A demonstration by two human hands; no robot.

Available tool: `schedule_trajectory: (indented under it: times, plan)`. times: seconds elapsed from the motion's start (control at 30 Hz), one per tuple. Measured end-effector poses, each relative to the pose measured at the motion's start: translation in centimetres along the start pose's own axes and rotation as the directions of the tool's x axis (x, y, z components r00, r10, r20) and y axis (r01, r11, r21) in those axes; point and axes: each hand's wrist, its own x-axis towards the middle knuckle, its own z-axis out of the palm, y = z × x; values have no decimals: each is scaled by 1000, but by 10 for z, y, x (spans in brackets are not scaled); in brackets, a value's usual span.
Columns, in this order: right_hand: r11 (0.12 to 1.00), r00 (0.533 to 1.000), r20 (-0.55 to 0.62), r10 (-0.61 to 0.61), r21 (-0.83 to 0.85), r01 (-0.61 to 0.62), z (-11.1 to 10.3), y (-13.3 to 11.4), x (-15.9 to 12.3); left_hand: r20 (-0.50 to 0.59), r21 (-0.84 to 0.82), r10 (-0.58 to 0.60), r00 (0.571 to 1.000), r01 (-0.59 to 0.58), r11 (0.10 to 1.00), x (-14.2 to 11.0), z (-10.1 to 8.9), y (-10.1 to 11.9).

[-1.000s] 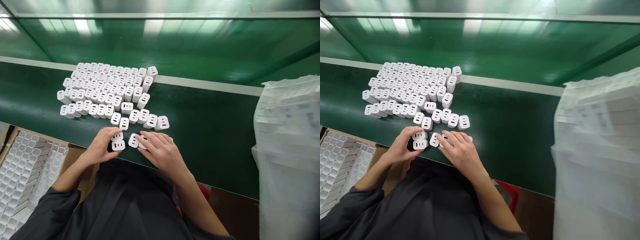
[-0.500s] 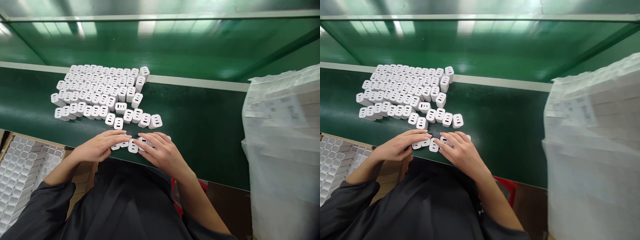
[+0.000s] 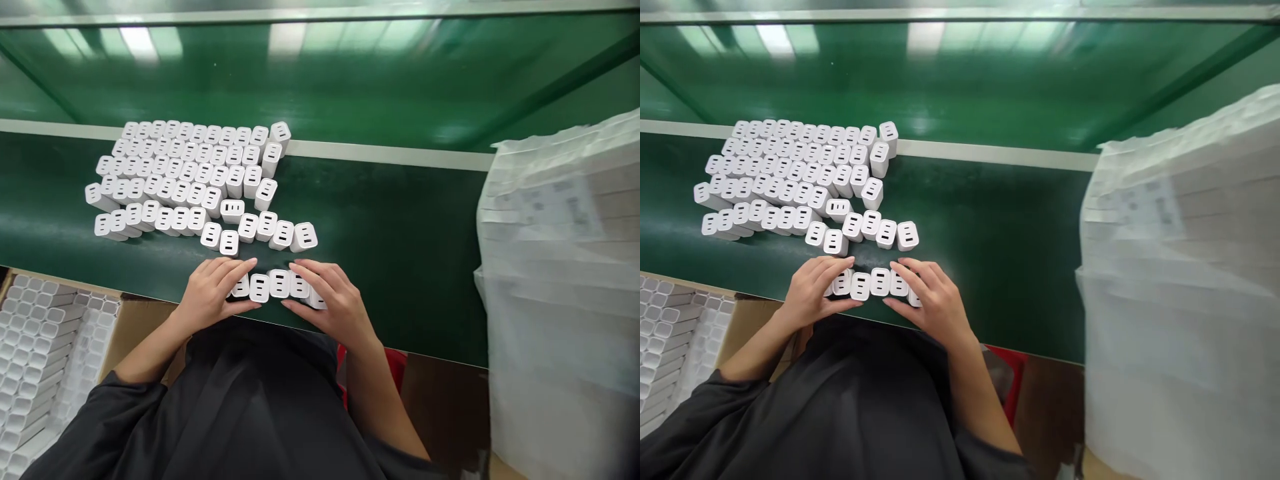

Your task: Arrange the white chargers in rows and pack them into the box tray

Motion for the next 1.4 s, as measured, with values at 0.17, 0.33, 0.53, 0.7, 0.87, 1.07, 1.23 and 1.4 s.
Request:
schedule_trajectory:
  times: [0.17, 0.33, 0.53, 0.7, 0.87, 1.07, 1.23, 1.4]
  plan:
    - [995, 999, -39, 8, 101, -4, 7, -2, -2, 93, -64, 85, 992, -79, 995, 6, -4, -3]
    - [991, 999, -34, 4, 133, 0, 7, -2, -1, 109, -45, 59, 992, -54, 997, 14, -5, 1]
    - [930, 995, 58, 79, 355, -95, -1, 3, -11, 150, -14, 81, 985, -80, 997, 23, -10, 7]
    - [895, 988, 83, 131, 419, -154, -2, 4, -13, 211, 94, 51, 976, -72, 993, 31, -8, 19]
    - [917, 989, 28, 148, 370, -147, 2, 2, -12, 226, 121, 72, 971, -102, 987, 34, 0, 20]
    - [929, 994, 5, 113, 355, -108, 2, 3, -11, 265, 71, 116, 957, -139, 988, 40, -3, 13]
    - [932, 993, 21, 116, 343, -116, 2, 3, -11, 266, 84, 127, 956, -154, 984, 41, -3, 11]
    - [929, 992, 12, 127, 349, -123, 1, 2, -11, 256, 44, 139, 957, -155, 987, 41, -4, 10]
